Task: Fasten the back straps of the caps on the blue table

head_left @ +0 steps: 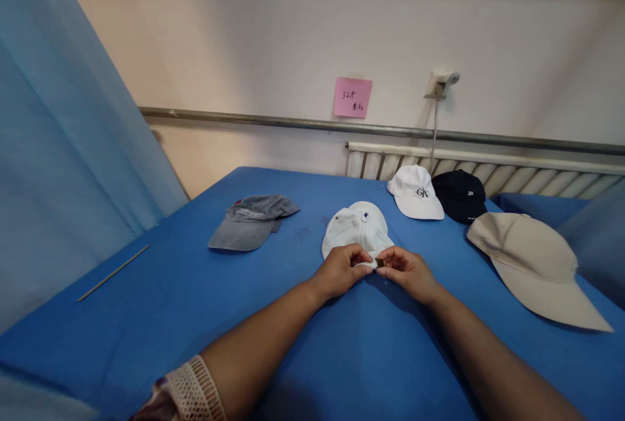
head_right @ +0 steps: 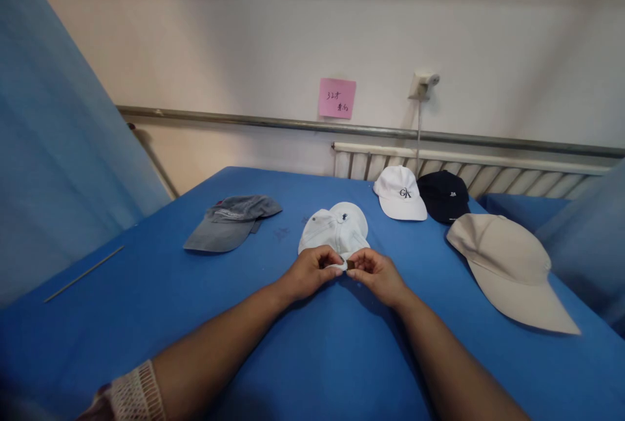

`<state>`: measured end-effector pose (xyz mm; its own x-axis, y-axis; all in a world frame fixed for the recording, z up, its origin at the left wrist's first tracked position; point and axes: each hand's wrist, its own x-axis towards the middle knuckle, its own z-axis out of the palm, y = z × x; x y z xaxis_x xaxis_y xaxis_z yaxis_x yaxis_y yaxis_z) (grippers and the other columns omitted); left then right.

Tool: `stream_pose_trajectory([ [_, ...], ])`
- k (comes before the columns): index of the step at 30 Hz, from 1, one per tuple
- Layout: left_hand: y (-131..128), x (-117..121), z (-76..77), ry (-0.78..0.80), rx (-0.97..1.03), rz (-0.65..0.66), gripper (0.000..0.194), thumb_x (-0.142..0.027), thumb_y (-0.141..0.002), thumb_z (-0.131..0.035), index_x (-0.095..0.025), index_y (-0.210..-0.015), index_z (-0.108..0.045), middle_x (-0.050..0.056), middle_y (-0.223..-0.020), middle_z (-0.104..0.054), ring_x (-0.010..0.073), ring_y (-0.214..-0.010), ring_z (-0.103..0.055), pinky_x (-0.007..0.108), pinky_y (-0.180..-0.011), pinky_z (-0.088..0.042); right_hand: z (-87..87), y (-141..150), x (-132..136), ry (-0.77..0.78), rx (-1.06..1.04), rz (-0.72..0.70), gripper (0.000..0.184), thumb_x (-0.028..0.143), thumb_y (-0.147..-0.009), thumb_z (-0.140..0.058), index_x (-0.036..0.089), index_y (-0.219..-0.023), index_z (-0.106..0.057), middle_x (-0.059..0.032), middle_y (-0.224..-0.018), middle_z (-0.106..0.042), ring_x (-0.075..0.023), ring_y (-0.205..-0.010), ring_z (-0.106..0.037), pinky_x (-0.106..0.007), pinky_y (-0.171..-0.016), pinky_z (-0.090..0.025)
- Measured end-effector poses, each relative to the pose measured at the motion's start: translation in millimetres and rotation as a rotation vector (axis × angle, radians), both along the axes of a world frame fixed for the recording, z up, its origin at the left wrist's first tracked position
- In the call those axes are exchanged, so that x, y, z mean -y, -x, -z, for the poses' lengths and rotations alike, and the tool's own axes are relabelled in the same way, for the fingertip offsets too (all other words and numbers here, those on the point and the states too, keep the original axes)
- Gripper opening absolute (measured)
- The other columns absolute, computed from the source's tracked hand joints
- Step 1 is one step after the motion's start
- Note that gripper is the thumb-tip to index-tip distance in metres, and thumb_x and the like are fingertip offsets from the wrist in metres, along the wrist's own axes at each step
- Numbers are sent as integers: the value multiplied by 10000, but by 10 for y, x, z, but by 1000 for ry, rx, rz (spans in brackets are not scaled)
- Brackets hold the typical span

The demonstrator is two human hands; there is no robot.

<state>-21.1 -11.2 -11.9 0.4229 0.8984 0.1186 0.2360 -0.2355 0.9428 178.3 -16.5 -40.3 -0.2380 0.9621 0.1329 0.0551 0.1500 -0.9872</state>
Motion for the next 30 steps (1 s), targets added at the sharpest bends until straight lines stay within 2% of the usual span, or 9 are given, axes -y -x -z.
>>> stream_pose_trajectory([
  [4, 26, -5, -33, -7, -18, 37, 155, -234, -751, -644, -154, -876, -687, 7, -775, -652, 130, -705, -551, 240, -667, -430, 1, -5, 5, -12, 59, -2, 338, 424, -662, -775, 194, -875, -648, 17, -715, -605, -127, -656, -556, -267, -620, -464],
  [9, 40, -15, -87, -58, -39, 12, 150, -226, -783, -604, -161, -874, -704, 28, -837, -688, 156, -791, -591, 266, -743, -458, -4, -16, 21, -51, 118, -26, 278, 383, -712, -739, 203, -907, -654, 21, -703, -594, -119, -634, -535, -250, -585, -451],
  [15, 14, -17, -65, -35, -35, -6, 140, -212, -745, -621, -153, -853, -687, 26, -820, -682, 159, -790, -594, 264, -734, -468, -17, -27, 36, -101, 186, -10, 251, 368, -735, -717, 205, -914, -651, 17, -705, -608, -128, -630, -548, -262, -597, -465],
  [23, 22, -17, -70, -85, -70, 16, 129, -205, -758, -590, -160, -843, -675, 24, -830, -675, 157, -797, -595, 266, -751, -463, -12, -18, 52, -144, 211, 3, 240, 346, -741, -718, 209, -927, -653, 17, -706, -606, -131, -632, -549, -271, -610, -467],
  [27, 24, -20, -57, -84, -76, 9, 144, -230, -772, -583, -163, -861, -675, 26, -849, -679, 162, -809, -596, 276, -759, -465, -51, 7, 74, -150, 166, 27, 268, 382, -742, -717, 207, -932, -649, 11, -703, -612, -140, -634, -564, -271, -599, -478],
  [30, 23, -16, -52, -75, -58, 3, 143, -234, -767, -595, -164, -864, -675, 28, -860, -682, 164, -823, -596, 276, -763, -465, -99, 15, 98, -219, 198, 36, 233, 364, -762, -709, 209, -925, -648, -3, -733, -629, -150, -666, -585, -279, -629, -489],
])
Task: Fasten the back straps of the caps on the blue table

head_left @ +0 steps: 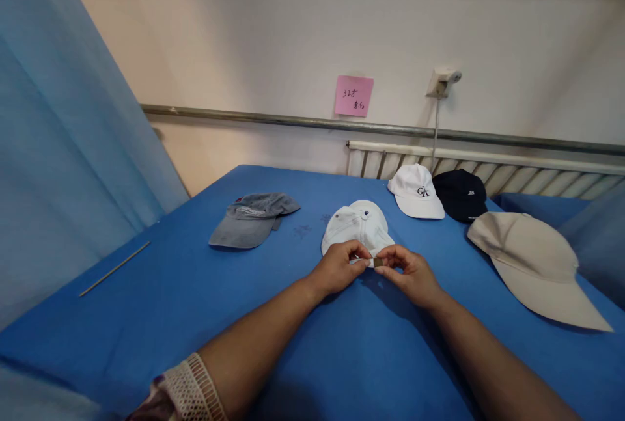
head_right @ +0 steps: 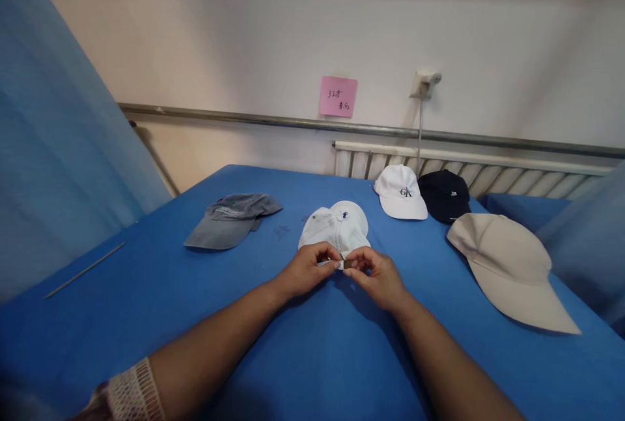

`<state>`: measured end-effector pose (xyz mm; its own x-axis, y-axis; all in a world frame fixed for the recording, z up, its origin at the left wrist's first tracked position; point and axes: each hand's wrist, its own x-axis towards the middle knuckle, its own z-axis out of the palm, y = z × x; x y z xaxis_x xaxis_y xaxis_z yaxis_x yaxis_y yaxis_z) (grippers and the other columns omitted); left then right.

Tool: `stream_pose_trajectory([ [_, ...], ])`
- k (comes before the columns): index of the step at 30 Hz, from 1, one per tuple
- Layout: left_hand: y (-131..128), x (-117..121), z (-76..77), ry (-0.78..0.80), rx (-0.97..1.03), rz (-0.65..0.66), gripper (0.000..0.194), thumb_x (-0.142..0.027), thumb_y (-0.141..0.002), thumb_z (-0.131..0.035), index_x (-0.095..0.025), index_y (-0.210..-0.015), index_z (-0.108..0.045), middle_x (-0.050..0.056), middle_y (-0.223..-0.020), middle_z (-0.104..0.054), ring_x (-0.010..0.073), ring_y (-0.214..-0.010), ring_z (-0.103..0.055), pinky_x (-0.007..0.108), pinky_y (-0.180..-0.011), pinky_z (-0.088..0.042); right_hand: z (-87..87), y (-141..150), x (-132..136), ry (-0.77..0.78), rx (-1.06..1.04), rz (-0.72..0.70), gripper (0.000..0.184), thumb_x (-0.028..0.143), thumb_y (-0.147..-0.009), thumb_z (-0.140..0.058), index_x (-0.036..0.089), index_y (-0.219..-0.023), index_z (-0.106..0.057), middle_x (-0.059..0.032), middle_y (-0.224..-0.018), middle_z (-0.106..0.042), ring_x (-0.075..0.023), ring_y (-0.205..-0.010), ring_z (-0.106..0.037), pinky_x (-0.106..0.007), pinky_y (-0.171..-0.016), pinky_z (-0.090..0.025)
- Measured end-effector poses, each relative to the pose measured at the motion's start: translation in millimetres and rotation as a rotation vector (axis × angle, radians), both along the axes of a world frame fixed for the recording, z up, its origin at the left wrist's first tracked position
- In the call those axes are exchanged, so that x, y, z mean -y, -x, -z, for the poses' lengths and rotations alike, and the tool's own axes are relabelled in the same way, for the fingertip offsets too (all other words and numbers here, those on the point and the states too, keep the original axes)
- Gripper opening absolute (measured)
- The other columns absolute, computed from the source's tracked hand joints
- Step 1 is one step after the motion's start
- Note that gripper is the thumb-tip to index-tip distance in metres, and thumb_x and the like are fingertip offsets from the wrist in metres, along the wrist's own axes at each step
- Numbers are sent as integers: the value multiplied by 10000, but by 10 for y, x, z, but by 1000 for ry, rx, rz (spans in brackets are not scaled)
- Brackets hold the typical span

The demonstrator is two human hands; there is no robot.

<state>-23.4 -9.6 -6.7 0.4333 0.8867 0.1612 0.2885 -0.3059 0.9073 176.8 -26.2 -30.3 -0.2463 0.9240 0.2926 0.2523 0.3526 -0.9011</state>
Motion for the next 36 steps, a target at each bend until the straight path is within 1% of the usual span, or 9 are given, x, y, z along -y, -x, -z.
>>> stream_pose_trajectory([
  [3, -6, 4, -4, 40, 49, 0, 126, -231, -744, -624, -162, -838, -671, 23, -829, -672, 152, -791, -587, 261, -725, -458, -22, -8, 12, -52, 84, 5, 196, 340, -776, -701, 223, -928, -659, -6, -752, -646, -155, -685, -596, -284, -657, -491],
  [8, -31, 8, -14, 235, 142, -8, 178, -280, -707, -668, -141, -815, -639, -16, -663, -588, 96, -581, -506, 220, -547, -387, 20, -27, -4, 7, 46, -1, 226, 342, -789, -682, 216, -974, -655, -2, -737, -653, -156, -670, -607, -292, -658, -502],
  [10, -43, 10, -13, 279, 175, -9, 203, -294, -690, -687, -137, -804, -627, -23, -638, -571, 86, -554, -494, 216, -528, -370, 32, -30, -9, 17, 32, -16, 235, 344, -787, -685, 213, -979, -651, -6, -749, -661, -160, -682, -615, -298, -667, -505],
  [17, -85, 11, 30, 332, 246, -14, 257, -323, -660, -734, -135, -775, -601, -35, -600, -550, 75, -519, -489, 212, -507, -350, 7, -7, 17, 10, 31, -15, 220, 331, -782, -697, 211, -960, -650, -13, -778, -687, -165, -705, -633, -298, -680, -503],
  [22, -84, 22, -2, 321, 238, -11, 286, -359, -674, -737, -136, -782, -592, -21, -632, -571, 87, -548, -513, 220, -538, -374, 2, -1, 22, 38, -25, -44, 223, 345, -784, -697, 209, -952, -643, -11, -788, -698, -165, -710, -647, -294, -682, -511],
  [25, -25, 22, -71, 232, 142, -1, 268, -355, -708, -712, -129, -822, -623, 9, -723, -611, 106, -641, -537, 231, -598, -405, 14, -11, 8, 34, -44, -16, 231, 355, -777, -707, 203, -941, -648, -7, -764, -681, -155, -685, -628, -288, -667, -502],
  [27, 30, 14, -110, 189, 66, 33, 268, -365, -732, -691, -127, -843, -642, 17, -757, -620, 114, -677, -534, 234, -621, -407, 29, -18, -5, 39, -69, 8, 241, 358, -772, -715, 200, -943, -649, -6, -757, -669, -151, -678, -613, -286, -660, -494],
  [31, 88, 2, -119, 207, 19, 106, 268, -389, -754, -656, -123, -778, -631, -8, -684, -568, 96, -611, -471, 229, -578, -360, 57, -20, -20, 54, -109, 18, 255, 344, -761, -728, 202, -959, -652, -1, -747, -654, -148, -681, -600, -282, -658, -481],
  [36, 23, 28, -73, 236, 75, 89, 241, -360, -741, -659, -123, -761, -622, -26, -628, -514, 87, -577, -422, 224, -553, -320, 66, -1, -19, 103, -128, -32, 243, 351, -759, -732, 206, -939, -656, -5, -768, -662, -149, -699, -604, -278, -662, -479],
])
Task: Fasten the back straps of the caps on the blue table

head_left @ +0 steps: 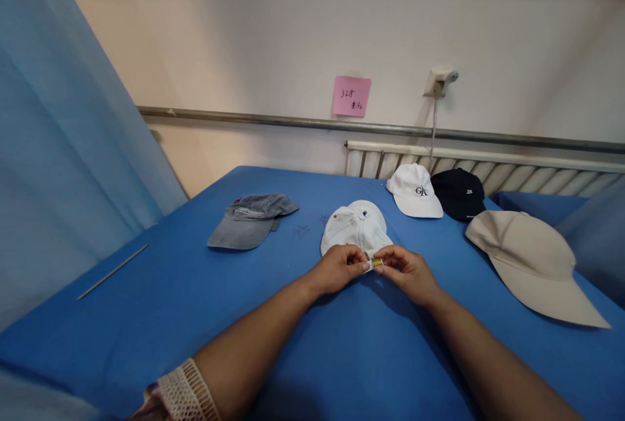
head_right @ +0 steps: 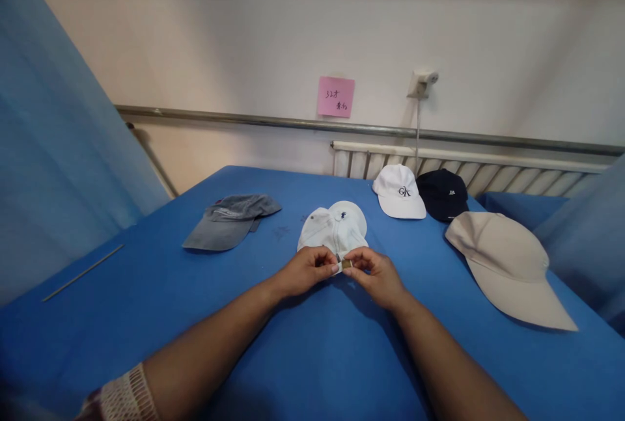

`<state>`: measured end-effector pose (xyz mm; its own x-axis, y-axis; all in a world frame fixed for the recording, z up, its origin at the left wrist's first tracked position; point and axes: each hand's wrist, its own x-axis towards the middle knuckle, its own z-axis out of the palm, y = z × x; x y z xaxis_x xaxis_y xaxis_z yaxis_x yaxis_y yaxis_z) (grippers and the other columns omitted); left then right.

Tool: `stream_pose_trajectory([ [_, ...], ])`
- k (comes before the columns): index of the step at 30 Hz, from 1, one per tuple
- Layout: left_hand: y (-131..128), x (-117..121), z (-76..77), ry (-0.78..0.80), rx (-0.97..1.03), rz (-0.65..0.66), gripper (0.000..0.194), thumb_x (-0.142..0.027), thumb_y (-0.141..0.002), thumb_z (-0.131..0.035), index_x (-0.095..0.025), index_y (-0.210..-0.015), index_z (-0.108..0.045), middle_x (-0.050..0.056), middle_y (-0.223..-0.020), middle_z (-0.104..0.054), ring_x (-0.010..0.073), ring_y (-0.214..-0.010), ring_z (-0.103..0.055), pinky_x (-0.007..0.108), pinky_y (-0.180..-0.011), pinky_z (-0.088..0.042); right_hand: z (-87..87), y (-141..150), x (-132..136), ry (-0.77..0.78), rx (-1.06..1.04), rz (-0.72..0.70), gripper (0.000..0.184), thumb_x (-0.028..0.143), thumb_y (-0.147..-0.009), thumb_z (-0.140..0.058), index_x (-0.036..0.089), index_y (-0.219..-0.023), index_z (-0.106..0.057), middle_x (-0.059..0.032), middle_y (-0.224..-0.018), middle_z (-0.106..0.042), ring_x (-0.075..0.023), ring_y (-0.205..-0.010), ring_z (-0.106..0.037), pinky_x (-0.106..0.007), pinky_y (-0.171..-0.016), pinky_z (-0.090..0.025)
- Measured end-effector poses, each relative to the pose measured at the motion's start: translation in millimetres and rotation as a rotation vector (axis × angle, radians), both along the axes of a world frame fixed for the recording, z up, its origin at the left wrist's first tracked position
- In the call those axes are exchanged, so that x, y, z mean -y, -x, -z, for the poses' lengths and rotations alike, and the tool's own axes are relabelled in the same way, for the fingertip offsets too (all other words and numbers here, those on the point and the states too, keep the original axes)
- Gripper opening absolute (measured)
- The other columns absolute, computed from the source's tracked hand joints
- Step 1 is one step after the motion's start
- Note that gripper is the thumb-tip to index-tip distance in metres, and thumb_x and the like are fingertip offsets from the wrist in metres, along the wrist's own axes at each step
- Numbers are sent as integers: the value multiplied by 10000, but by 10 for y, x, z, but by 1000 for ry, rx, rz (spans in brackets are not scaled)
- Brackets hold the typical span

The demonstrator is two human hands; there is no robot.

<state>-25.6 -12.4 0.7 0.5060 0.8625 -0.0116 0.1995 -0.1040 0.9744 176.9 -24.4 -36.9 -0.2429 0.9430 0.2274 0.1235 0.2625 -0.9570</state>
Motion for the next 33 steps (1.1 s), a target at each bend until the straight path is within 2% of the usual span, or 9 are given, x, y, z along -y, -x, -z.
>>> stream_pose_trajectory([
  [6, -12, 3, -9, -12, -32, -20, 227, -351, -749, -659, -128, -781, -631, -27, -645, -523, 87, -591, -426, 216, -562, -333, 14, 2, -8, 50, -30, -25, 277, 378, -749, -742, 198, -939, -652, -19, -807, -676, -149, -699, -603, -275, -647, -473],
  [13, 96, -32, -61, -27, -66, 69, 259, -381, -755, -665, -125, -784, -635, -15, -688, -558, 96, -629, -464, 227, -604, -364, 27, -16, -11, 26, -6, 22, 289, 368, -747, -746, 191, -953, -646, -3, -745, -635, -132, -658, -558, -265, -619, -445],
  [18, 47, -12, -25, -55, -55, 60, 233, -359, -773, -650, -127, -775, -633, -25, -668, -533, 89, -612, -439, 219, -587, -347, -26, 14, 18, 38, -4, -44, 254, 337, -744, -740, 196, -930, -640, 26, -699, -597, -112, -624, -525, -243, -583, -422],
  [24, 34, -8, 2, -112, -110, 40, 233, -361, -799, -623, -130, -813, -643, -4, -721, -583, 104, -654, -488, 220, -610, -379, -35, 25, 26, 34, 37, -39, 246, 329, -743, -733, 198, -932, -643, 44, -641, -558, -99, -558, -460, -230, -519, -371],
  [28, 123, -42, -69, -121, -145, 75, 254, -355, -805, -614, -131, -913, -670, 22, -798, -639, 120, -704, -540, 236, -670, -415, 18, 3, 0, 52, 3, -5, 273, 359, -745, -735, 200, -946, -641, 26, -677, -592, -114, -589, -493, -243, -545, -391],
  [33, 202, -75, -124, -125, -199, 94, 242, -352, -786, -627, -128, -864, -672, 27, -784, -640, 133, -715, -554, 245, -678, -423, 34, 0, -15, 53, -43, 24, 316, 384, -730, -745, 197, -961, -637, -10, -778, -648, -138, -665, -551, -265, -610, -440],
])
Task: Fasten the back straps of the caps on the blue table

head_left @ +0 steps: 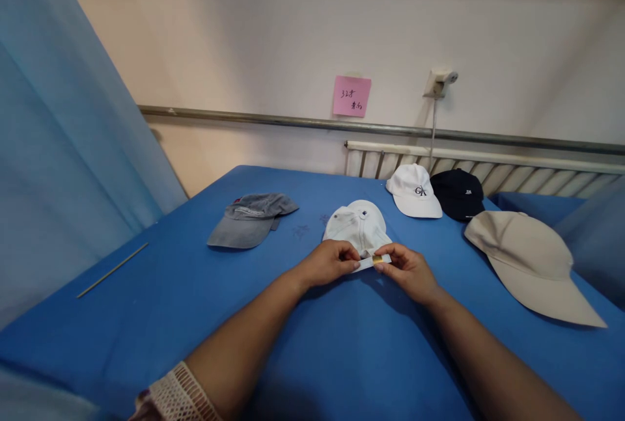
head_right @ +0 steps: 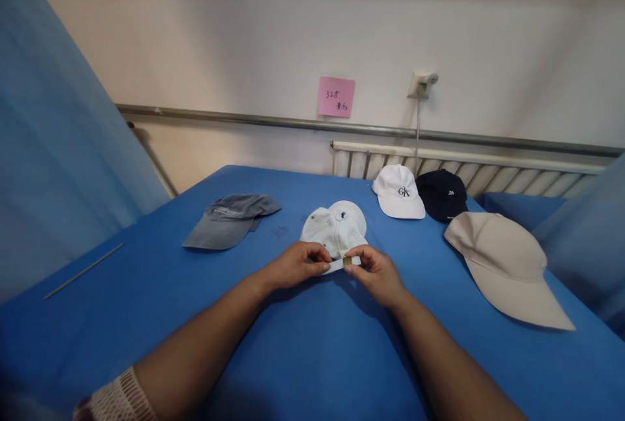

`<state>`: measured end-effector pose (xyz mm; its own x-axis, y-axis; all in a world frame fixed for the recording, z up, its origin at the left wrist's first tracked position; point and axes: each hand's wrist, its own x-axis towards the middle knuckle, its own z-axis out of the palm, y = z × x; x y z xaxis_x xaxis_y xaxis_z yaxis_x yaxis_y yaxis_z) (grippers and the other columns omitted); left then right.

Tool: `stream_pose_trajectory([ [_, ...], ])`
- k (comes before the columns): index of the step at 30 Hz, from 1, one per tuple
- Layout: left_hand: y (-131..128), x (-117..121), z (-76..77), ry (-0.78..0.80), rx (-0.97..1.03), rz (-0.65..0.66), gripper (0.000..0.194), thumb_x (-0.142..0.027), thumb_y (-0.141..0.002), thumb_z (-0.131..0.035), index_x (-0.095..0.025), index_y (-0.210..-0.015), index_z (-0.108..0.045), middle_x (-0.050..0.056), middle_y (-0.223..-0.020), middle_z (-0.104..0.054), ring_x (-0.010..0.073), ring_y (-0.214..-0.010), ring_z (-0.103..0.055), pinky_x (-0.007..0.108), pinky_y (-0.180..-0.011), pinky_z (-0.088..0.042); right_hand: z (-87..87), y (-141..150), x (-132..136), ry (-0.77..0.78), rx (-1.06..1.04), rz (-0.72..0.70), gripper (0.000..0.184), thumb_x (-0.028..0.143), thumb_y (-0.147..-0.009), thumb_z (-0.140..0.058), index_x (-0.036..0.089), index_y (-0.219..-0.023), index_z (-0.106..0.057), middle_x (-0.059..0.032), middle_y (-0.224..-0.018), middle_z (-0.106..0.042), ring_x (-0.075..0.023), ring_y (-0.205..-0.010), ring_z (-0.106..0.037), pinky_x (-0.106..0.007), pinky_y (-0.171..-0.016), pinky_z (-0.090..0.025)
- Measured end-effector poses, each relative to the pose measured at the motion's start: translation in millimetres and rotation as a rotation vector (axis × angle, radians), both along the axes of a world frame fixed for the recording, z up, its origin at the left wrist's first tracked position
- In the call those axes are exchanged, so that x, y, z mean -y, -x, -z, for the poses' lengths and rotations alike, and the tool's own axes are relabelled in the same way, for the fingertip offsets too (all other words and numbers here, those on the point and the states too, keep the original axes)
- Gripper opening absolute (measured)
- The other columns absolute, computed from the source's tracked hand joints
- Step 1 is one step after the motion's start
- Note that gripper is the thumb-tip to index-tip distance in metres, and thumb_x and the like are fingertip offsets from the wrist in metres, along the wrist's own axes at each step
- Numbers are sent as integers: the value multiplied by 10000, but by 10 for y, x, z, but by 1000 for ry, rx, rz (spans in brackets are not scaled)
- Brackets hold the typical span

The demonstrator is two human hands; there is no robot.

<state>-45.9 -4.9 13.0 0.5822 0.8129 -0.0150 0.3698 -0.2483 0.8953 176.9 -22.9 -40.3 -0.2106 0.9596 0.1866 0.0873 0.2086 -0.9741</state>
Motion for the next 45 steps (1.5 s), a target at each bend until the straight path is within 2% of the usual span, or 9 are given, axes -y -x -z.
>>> stream_pose_trajectory([
  [11, -126, 80, 57, -79, 47, -50, 174, -276, -815, -581, -145, -886, -671, 28, -816, -653, 141, -760, -568, 249, -721, -436, -50, -13, 18, -55, 154, -24, 243, 364, -757, -715, 212, -939, -666, -27, -880, -675, -167, -751, -602, -288, -680, -491],
  [20, 61, -133, 29, -103, 116, -271, 218, -277, -790, -598, -119, -913, -685, 68, -871, -687, 158, -761, -590, 270, -708, -448, -93, -37, 18, -42, 83, 67, 301, 399, -748, -726, 188, -953, -663, -35, -861, -685, -169, -729, -603, -296, -680, -487],
  [24, 161, -143, 15, -72, -36, -91, 251, -218, -788, -585, -129, -1000, -687, 40, -828, -666, 138, -717, -569, 254, -689, -435, -93, -43, 19, -49, 88, 65, 310, 406, -747, -727, 184, -954, -664, -45, -855, -687, -177, -736, -606, -301, -681, -490],
  [27, 138, -109, 45, -141, -115, 88, 343, -162, -768, -597, -188, -1103, -665, 24, -897, -651, 145, -788, -567, 249, -735, -436, -71, -43, 16, -57, 105, 50, 292, 394, -743, -726, 193, -947, -669, -38, -853, -685, -175, -735, -601, -295, -674, -486],
  [30, 92, -98, 93, -226, -185, 230, 322, -136, -741, -626, -212, -1050, -674, 21, -948, -628, 160, -850, -562, 255, -784, -427, -56, -41, 15, -64, 130, 43, 279, 387, -743, -722, 200, -944, -674, -33, -853, -683, -177, -745, -599, -293, -674, -479],
  [32, 76, -107, 122, -249, -240, 253, 224, -148, -729, -648, -188, -947, -678, 19, -906, -607, 154, -803, -551, 246, -746, -421, -53, -40, 16, -61, 148, 45, 278, 383, -744, -717, 203, -951, -677, -32, -845, -681, -178, -742, -596, -295, -673, -478],
  [37, 48, -114, 131, -373, -263, 96, 75, -156, -749, -618, -173, -820, -636, 13, -844, -604, 152, -775, -543, 240, -719, -412, -41, -46, 6, -62, 153, 39, 269, 383, -756, -703, 206, -957, -675, -30, -846, -674, -176, -738, -584, -296, -675, -478],
  [41, -20, -67, 108, -484, -160, -68, 134, -103, -782, -517, -176, -845, -609, 29, -928, -644, 163, -858, -571, 261, -798, -421, -30, -44, -8, -71, 115, 66, 298, 403, -751, -718, 198, -960, -665, -37, -861, -663, -176, -747, -577, -299, -690, -477],
  [45, -80, -33, 133, -473, -210, -65, 194, -90, -794, -477, -179, -884, -623, 34, -902, -661, 170, -842, -582, 264, -765, -420, -38, -22, -12, -71, 92, 75, 301, 420, -750, -718, 197, -945, -664, -41, -845, -667, -181, -747, -584, -299, -689, -476],
])
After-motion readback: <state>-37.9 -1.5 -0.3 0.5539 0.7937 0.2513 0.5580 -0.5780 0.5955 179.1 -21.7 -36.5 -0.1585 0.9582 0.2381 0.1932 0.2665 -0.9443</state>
